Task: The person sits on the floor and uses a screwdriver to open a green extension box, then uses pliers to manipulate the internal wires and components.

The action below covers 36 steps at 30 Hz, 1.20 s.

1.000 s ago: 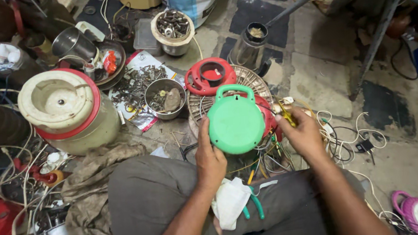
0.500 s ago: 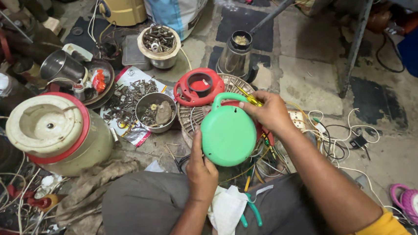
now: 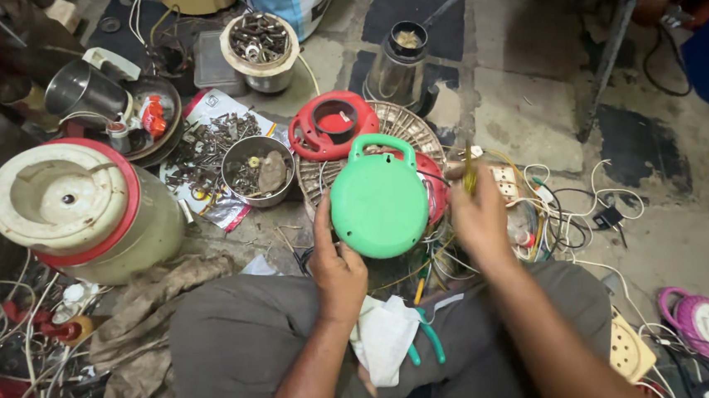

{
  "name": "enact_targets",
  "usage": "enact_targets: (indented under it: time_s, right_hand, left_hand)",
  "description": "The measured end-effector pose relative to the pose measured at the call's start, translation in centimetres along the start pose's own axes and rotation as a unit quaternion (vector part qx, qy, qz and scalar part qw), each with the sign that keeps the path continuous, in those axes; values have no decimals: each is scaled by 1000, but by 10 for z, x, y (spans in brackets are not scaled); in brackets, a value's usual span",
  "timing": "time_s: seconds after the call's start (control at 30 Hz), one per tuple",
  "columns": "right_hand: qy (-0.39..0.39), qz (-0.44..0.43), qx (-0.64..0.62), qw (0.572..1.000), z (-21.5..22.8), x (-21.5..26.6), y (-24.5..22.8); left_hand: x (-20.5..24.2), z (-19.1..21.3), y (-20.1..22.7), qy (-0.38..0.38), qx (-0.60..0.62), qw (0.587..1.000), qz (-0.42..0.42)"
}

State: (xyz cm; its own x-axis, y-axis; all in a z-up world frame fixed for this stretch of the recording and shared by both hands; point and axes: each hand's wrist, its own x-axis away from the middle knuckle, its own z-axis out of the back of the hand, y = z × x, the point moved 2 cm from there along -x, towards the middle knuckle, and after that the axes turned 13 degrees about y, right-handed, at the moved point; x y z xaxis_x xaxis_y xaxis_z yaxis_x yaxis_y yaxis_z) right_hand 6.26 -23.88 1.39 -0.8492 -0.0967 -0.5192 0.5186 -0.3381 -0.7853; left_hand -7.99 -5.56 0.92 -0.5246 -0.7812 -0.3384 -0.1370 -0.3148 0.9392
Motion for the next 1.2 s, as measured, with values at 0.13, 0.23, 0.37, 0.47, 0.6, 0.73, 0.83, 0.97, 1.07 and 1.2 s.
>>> enact_targets:
  time_s: [0.13,0.23,0.37,0.47,0.6,0.73,0.83,0.97,1.07,1.2]
  right_hand:
    - [-3,-406,-104,908,-5,49,-14]
    - [-13,-509,-164,845,-3,47,-27]
    - [-42,-574,-154,804,-1,40,-26]
    - [-50,-590,-175,787,-4,36,-18]
    - [-49,-609,-201,766,-8,28,-13]
    - [-54,-607,-240,756,-9,19,-16]
    - [-43,-621,-238,746,-3,9,-22]
    - [-12,-651,-281,705,7,-12,-22]
    - [-2,-640,-345,686,19,-35,-21]
    - [9,-606,-372,703,40,-48,-24]
  left_hand:
    - [4,-5,-2,9,10,999,-52]
    - [6,0,-4,5,20,998,-52]
    - [6,0,-6,-3,0,999,-50]
    - [7,0,-6,-16,-18,997,-69]
    - [8,-3,-9,-12,-27,995,-97]
    - [12,-8,-20,-25,-43,998,-28]
    - [12,-9,-27,-26,-56,997,-43]
    - [11,-11,-27,-22,-62,994,-91]
    - [10,-9,-25,-27,-61,993,-93]
    - [8,-8,-22,-37,-69,995,-60]
